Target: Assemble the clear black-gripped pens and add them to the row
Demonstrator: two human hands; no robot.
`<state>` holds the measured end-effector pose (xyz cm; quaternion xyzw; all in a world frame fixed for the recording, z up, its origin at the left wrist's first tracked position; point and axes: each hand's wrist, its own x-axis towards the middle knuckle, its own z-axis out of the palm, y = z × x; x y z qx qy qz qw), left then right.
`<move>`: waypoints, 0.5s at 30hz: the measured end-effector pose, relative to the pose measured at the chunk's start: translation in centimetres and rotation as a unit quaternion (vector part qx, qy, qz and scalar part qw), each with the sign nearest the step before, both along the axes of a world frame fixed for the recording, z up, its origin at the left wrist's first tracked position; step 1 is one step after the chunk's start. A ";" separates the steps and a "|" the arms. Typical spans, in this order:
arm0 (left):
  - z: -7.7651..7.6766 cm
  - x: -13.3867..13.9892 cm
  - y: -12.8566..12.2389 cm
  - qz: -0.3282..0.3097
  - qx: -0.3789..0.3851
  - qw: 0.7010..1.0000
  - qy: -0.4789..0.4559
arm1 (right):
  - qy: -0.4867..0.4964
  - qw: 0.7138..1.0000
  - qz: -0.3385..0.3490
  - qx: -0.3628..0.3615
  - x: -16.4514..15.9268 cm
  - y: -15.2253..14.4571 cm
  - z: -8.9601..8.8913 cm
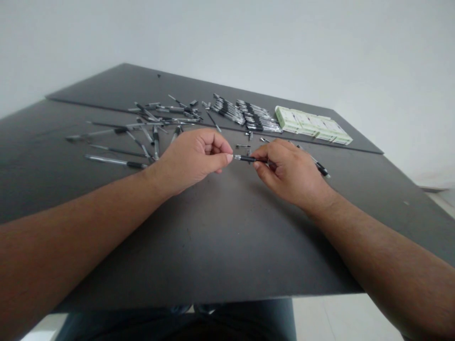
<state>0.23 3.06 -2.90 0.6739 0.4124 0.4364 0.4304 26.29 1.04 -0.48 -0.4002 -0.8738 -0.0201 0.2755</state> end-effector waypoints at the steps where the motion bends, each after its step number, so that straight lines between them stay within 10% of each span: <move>1: 0.1 0.1 -0.1 0.002 0.004 1.000 0.011 | -0.002 1.000 -0.001 0.000 -0.1 -0.1 0.0; 15: 0.9 0.1 -0.9 0.037 0.086 0.994 0.057 | -0.036 0.999 -0.011 -0.014 -0.4 -0.5 -0.1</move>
